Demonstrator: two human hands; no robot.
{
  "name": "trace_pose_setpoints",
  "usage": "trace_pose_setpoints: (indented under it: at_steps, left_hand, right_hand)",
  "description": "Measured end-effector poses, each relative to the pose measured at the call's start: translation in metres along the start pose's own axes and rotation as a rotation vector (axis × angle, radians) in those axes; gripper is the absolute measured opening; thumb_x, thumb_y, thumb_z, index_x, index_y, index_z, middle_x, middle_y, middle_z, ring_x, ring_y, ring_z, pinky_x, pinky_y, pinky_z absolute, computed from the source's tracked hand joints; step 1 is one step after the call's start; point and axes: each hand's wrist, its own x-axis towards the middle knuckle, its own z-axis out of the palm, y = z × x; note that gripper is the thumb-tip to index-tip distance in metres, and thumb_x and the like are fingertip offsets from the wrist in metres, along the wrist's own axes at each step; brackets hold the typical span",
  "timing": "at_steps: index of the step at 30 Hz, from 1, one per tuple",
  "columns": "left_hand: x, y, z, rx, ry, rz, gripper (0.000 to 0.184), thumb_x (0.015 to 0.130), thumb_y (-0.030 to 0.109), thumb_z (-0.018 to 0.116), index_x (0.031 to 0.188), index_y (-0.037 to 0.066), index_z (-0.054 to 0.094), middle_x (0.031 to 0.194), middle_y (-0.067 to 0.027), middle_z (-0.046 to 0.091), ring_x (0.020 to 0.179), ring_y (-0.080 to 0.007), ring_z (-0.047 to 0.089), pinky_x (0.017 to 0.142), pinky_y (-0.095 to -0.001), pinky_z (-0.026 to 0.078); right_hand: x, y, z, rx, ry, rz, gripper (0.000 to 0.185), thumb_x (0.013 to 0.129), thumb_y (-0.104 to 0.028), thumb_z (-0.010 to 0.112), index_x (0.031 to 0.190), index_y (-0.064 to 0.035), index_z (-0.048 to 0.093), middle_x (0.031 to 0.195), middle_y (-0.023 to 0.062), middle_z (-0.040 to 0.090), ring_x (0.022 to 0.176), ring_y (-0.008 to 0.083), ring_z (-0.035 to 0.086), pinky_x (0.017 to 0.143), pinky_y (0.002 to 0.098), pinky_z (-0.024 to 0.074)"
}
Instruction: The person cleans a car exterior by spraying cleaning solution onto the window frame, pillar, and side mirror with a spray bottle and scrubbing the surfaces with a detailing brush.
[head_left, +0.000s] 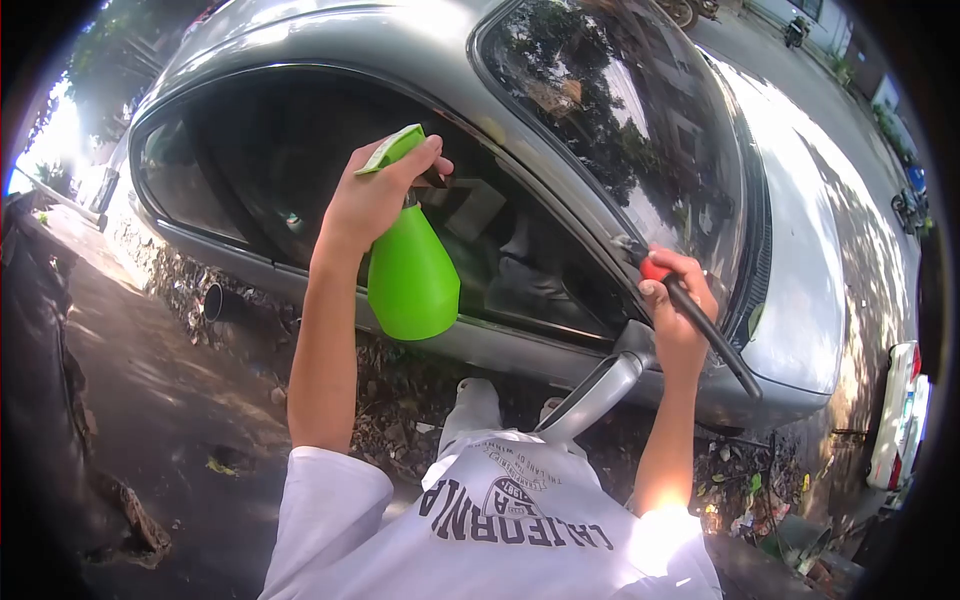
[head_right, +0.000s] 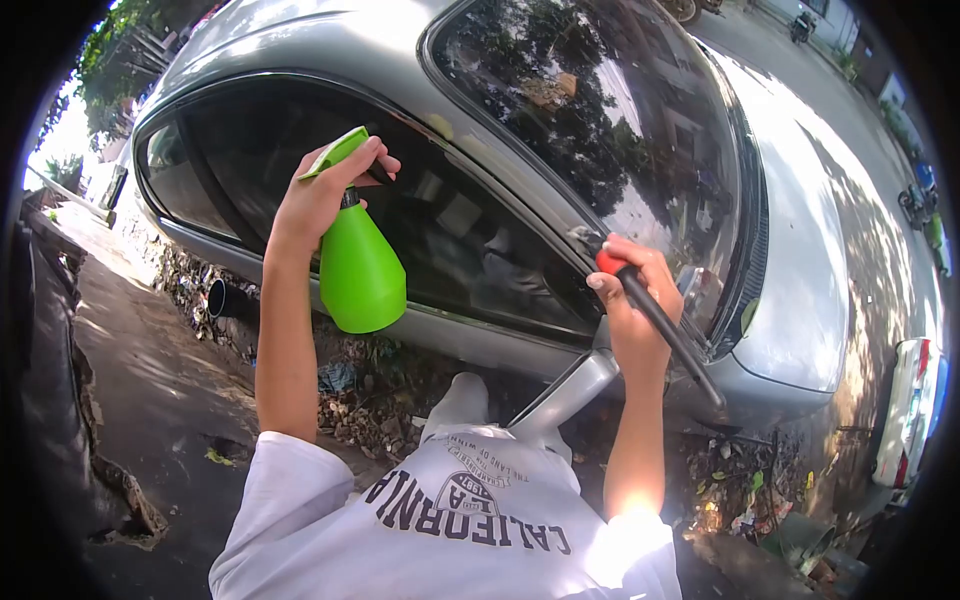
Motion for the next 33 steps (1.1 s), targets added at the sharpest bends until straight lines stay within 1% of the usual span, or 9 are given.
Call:
trace_pose_setpoints:
  at_steps: [2, 4, 10, 15, 19, 22, 24, 27, 33]
  left_hand:
    - [0.008, -0.002, -0.012, -0.054, -0.025, 0.001, 0.028, 0.097, 0.037, 0.061, 0.094, 0.009, 0.065, 0.084, -0.0012, 0.071, 0.077, -0.0094, 0.065, 0.063, -0.0275, 0.044]
    - [0.018, -0.011, -0.024, -0.001, -0.048, 0.002, 0.028, 0.098, 0.036, 0.061, 0.093, 0.009, 0.065, 0.084, -0.0012, 0.071, 0.076, -0.0097, 0.066, 0.063, -0.0272, 0.043]
    - [0.023, -0.006, -0.039, -0.015, -0.089, 0.006, 0.026, 0.098, 0.035, 0.060, 0.092, 0.010, 0.067, 0.086, -0.0001, 0.070, 0.079, -0.0091, 0.066, 0.064, -0.0266, 0.043]
    - [0.015, 0.012, -0.053, -0.074, -0.025, -0.052, 0.028, 0.097, 0.033, 0.062, 0.091, 0.006, 0.068, 0.084, 0.0017, 0.069, 0.077, -0.0057, 0.056, 0.064, -0.0255, 0.044]
    - [0.018, 0.008, -0.062, 0.018, -0.035, 0.023, 0.028, 0.097, 0.034, 0.063, 0.092, 0.007, 0.068, 0.083, 0.0023, 0.068, 0.076, -0.0055, 0.055, 0.062, -0.0257, 0.044]
    - [0.020, 0.015, -0.063, -0.042, -0.033, 0.013, 0.029, 0.096, 0.035, 0.064, 0.091, 0.006, 0.068, 0.082, 0.0023, 0.067, 0.075, -0.0060, 0.055, 0.061, -0.0256, 0.044]
    - [0.018, 0.014, -0.067, 0.009, -0.032, -0.022, 0.029, 0.097, 0.038, 0.060, 0.096, 0.010, 0.066, 0.089, 0.0022, 0.069, 0.087, -0.0072, 0.062, 0.066, -0.0275, 0.043]
    - [0.019, 0.006, -0.079, 0.056, -0.012, -0.054, 0.028, 0.097, 0.038, 0.059, 0.096, 0.010, 0.066, 0.089, 0.0016, 0.069, 0.086, -0.0073, 0.061, 0.066, -0.0271, 0.043]
    - [0.017, 0.007, -0.075, -0.019, -0.095, -0.044, 0.028, 0.097, 0.038, 0.061, 0.097, 0.010, 0.066, 0.088, 0.0015, 0.070, 0.084, -0.0069, 0.057, 0.064, -0.0267, 0.044]
  right_hand:
    - [0.030, -0.035, 0.020, 0.086, 0.005, 0.022, 0.036, 0.087, -0.027, 0.077, 0.109, 0.0000, 0.069, 0.114, 0.0151, 0.068, 0.100, 0.0233, 0.067, 0.085, 0.0328, 0.0531]
    - [0.064, -0.053, 0.040, 0.015, -0.118, -0.270, 0.036, 0.085, -0.024, 0.079, 0.110, -0.0008, 0.069, 0.112, 0.0157, 0.067, 0.097, 0.0271, 0.067, 0.084, 0.0345, 0.0528]
    - [0.169, -0.124, 0.156, -0.010, -0.175, -0.388, 0.026, 0.086, -0.023, 0.076, 0.103, -0.0033, 0.071, 0.082, 0.0141, 0.065, 0.071, 0.0296, 0.065, 0.070, 0.0397, 0.0509]
    - [0.136, -0.108, 0.115, -0.198, -0.164, -0.398, 0.024, 0.088, -0.025, 0.075, 0.101, -0.0050, 0.072, 0.077, 0.0124, 0.063, 0.064, 0.0253, 0.062, 0.061, 0.0371, 0.0500]
    - [0.114, -0.098, 0.099, -0.105, -0.135, -0.336, 0.020, 0.089, -0.023, 0.074, 0.102, -0.0079, 0.074, 0.075, 0.0109, 0.061, 0.064, 0.0228, 0.063, 0.060, 0.0334, 0.0499]
    - [0.184, -0.133, 0.189, -0.005, -0.177, -0.487, 0.018, 0.089, -0.024, 0.072, 0.097, -0.0081, 0.074, 0.078, 0.0146, 0.063, 0.070, 0.0316, 0.065, 0.065, 0.0407, 0.0516]
    - [0.204, -0.143, 0.215, 0.033, -0.195, -0.545, 0.019, 0.088, -0.024, 0.072, 0.095, -0.0074, 0.074, 0.080, 0.0162, 0.063, 0.072, 0.0354, 0.065, 0.068, 0.0438, 0.0518]
    - [0.210, -0.152, 0.198, -0.055, -0.253, -0.642, 0.023, 0.085, -0.026, 0.069, 0.084, -0.0026, 0.072, 0.083, 0.0184, 0.065, 0.076, 0.0400, 0.065, 0.072, 0.0473, 0.0516]
    - [0.176, -0.120, 0.104, -0.216, -0.502, -0.399, 0.015, 0.084, -0.018, 0.072, 0.088, -0.0038, 0.074, 0.078, 0.0102, 0.064, 0.067, 0.0292, 0.066, 0.065, 0.0397, 0.0531]
